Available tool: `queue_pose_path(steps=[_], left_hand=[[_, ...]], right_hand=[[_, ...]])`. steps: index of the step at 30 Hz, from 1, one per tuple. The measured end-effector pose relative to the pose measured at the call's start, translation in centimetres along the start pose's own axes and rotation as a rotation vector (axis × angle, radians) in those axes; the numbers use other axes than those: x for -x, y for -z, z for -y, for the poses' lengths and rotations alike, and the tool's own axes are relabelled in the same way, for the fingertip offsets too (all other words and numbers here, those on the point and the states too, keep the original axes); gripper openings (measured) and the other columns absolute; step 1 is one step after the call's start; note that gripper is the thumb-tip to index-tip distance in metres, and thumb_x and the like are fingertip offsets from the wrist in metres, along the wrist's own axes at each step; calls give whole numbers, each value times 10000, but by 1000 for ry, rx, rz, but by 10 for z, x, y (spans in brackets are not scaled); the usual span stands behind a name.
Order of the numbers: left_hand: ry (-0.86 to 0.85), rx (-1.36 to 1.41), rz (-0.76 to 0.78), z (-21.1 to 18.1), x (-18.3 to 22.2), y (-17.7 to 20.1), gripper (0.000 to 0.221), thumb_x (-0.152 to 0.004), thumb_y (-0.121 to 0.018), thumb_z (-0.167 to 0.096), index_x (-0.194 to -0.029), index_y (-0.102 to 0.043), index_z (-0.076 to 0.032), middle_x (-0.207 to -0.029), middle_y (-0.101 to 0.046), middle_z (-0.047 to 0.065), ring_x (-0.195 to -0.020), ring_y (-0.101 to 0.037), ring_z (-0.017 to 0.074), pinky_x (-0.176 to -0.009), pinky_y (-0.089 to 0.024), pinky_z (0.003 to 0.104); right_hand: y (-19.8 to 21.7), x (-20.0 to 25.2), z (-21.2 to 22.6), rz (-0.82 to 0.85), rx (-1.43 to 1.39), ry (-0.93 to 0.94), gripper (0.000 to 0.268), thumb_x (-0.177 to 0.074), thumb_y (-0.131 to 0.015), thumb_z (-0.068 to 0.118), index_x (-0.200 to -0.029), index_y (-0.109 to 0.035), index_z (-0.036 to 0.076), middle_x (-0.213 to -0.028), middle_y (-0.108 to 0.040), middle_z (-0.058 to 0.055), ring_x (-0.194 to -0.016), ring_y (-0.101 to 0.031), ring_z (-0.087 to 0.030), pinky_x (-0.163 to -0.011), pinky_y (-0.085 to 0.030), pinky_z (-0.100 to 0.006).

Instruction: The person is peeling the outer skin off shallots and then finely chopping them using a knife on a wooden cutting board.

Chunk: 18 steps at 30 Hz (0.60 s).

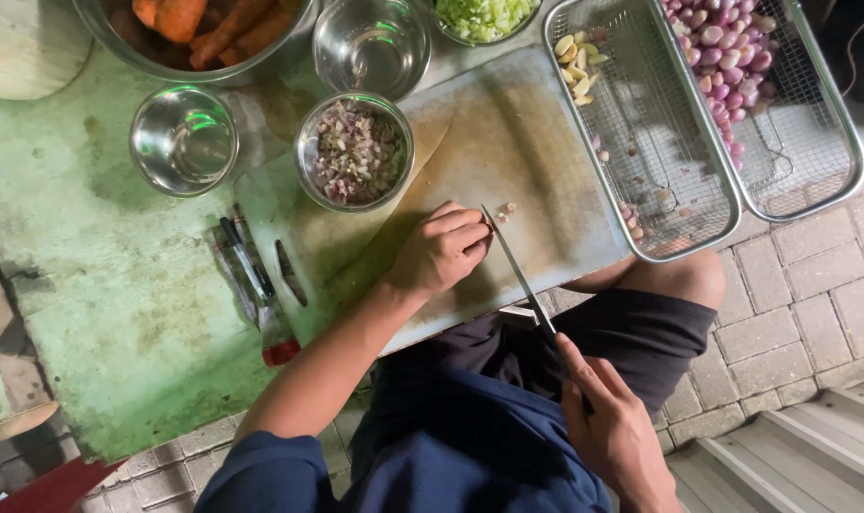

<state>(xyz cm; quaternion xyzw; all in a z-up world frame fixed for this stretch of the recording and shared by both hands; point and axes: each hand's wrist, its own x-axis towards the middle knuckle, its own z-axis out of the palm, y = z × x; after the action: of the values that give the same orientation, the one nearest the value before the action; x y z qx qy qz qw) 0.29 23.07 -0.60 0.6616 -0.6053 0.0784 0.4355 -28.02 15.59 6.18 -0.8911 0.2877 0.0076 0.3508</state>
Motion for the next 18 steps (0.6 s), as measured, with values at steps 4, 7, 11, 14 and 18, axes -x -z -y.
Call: queue_pose_path(steps=[4, 7, 11, 14, 18], left_hand=[[-11, 9, -25, -1, -3, 1, 135, -801, -649, 156, -745, -648, 33, -797, -655, 122, -680, -566, 229, -663, -512, 319], [-7, 4, -8, -1, -2, 0, 113, -810, -659, 140, -766, -672, 37, -815, -673, 128, -697, -574, 224, -662, -505, 317], [5, 7, -2, -1, -3, 0, 116, -818, -660, 137, -763, -669, 35, -818, -669, 128, -695, -559, 222, -646, -499, 305], [23, 6, 0, -2, -4, 1, 122, -805, -664, 147, -757, -666, 36, -814, -667, 132, -709, -566, 227, -649, -512, 302], [37, 18, -4, -6, -7, 4, 163, -825, -642, 146, -713, -617, 30, -794, -637, 128, -698, -552, 233, -663, -516, 303]], right_hand=[[-1, -2, 2, 0, 36, -13, 611, -887, -547, 84, -1465, -469, 265, -865, -581, 30, -599, -542, -180, -614, -514, -302], [-2, -2, 1, 22, 60, -32, 662, -866, -575, 78, -1476, -440, 297, -943, -622, 44, -655, -619, -185, -604, -539, -330], [-3, -7, 4, 15, 51, 31, 672, -854, -570, 15, -1475, -453, 244, -862, -569, 44, -675, -572, -139, -619, -510, -263], [-1, -17, 8, 12, 59, 111, 641, -865, -567, 5, -1472, -454, 175, -814, -539, 28, -683, -554, -121, -659, -500, -237], [-2, -38, 12, 91, 139, 102, 612, -875, -542, 67, -1474, -455, 163, -805, -521, -2, -695, -589, -188, -580, -525, -365]])
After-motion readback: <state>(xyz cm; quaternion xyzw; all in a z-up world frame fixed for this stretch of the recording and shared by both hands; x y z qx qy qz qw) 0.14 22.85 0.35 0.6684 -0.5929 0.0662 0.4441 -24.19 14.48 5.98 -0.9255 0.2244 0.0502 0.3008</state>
